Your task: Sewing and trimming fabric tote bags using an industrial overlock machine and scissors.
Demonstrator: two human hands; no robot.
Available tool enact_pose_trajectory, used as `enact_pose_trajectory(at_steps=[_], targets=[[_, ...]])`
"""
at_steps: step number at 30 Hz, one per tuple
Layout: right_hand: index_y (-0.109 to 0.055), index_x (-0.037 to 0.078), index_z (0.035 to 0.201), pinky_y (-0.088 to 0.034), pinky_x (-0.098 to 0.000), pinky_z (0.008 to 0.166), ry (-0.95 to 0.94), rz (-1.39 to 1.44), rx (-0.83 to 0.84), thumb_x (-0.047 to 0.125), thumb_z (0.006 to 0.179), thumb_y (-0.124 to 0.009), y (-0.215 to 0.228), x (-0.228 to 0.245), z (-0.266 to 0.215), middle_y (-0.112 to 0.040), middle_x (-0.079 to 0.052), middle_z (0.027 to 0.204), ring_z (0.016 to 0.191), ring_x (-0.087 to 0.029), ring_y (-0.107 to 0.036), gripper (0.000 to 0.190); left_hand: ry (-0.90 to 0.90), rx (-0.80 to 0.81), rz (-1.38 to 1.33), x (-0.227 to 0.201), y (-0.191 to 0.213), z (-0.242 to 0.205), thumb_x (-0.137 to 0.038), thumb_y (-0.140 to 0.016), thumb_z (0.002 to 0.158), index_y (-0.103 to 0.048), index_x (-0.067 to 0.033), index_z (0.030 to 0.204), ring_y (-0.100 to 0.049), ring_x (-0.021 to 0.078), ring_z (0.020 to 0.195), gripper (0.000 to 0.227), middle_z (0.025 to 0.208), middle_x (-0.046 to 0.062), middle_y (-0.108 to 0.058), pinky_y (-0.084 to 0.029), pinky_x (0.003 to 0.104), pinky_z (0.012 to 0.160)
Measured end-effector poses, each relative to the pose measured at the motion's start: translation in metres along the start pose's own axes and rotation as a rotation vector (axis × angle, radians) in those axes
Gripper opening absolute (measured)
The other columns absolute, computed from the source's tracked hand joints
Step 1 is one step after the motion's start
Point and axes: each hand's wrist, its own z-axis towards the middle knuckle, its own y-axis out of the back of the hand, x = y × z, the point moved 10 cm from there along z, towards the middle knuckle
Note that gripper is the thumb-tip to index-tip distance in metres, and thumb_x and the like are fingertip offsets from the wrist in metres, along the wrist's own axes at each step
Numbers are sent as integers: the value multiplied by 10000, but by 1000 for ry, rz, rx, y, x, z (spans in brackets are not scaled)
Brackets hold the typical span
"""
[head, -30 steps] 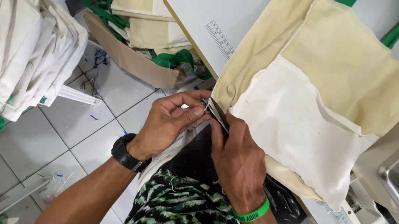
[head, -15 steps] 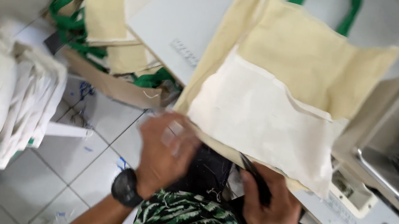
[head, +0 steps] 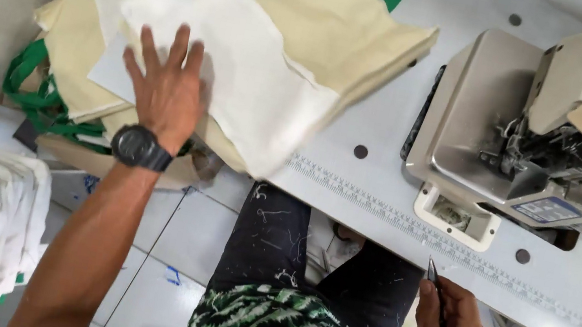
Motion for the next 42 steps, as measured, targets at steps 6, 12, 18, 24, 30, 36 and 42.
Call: enact_pose_trajectory(at_steps=[6,12,18,24,30,36,42], targets=[[-769,22,1278,-587,-347,813,-81,-12,20,311,1018,-764,-5,5,5,-843,-119,1033,948,-181,-761,389,-202,-378,-395,-67,75,-36,-305,-677,1135,-735,-28,1237,-681,270,983,300,1106,116,-755,-522,440,837],[-754,-21,1286,-582,-298,664,22,56,56,208,1068,-754,-9,23,1,-796,-129,895,733,-178,-705,316,-94,254,-410,-46,45,-43,-425,-755,1036,-700,-49,1152,-629,377,1065,398,1248,191,-698,-508,571,895],[-741,-8,1295,-606,-301,714,68,79,14,201,1128,-757,-12,19,3,-791,-101,994,798,-154,-704,268,9,433,-541,-29,64,-32,-329,-677,1104,-693,-97,971,-679,240,850,268,988,72,-755,-529,412,758],[-726,-31,1275,-632,-312,705,84,126,4,210,1146,-755,-14,13,3,-782,-109,1016,797,-166,-711,275,-144,608,-342,-52,35,-66,-349,-749,994,-711,-199,1299,-603,287,1135,342,1207,64,-641,-566,469,861],[-731,-21,1287,-629,-317,724,54,116,20,213,1127,-750,-14,11,5,-795,-114,1041,823,-168,-715,284,-155,461,-381,-24,79,-59,-309,-692,1054,-808,-143,1224,-692,266,1125,265,1274,102,-742,-550,476,1024],[-752,-17,1281,-618,-347,735,-36,111,70,232,1055,-739,-16,24,3,-816,-161,960,820,-208,-731,336,-140,249,-298,-74,53,-40,-516,-525,1117,-595,-129,1444,-539,479,1373,512,1547,232,-532,-476,717,1008],[-761,-8,1235,-562,-336,647,-17,103,82,293,1014,-752,-13,13,2,-774,-139,789,723,-196,-708,373,-57,681,-53,-55,-5,-24,-465,-422,1098,-236,-411,1711,-58,553,1642,642,1859,87,9,-166,859,1212]])
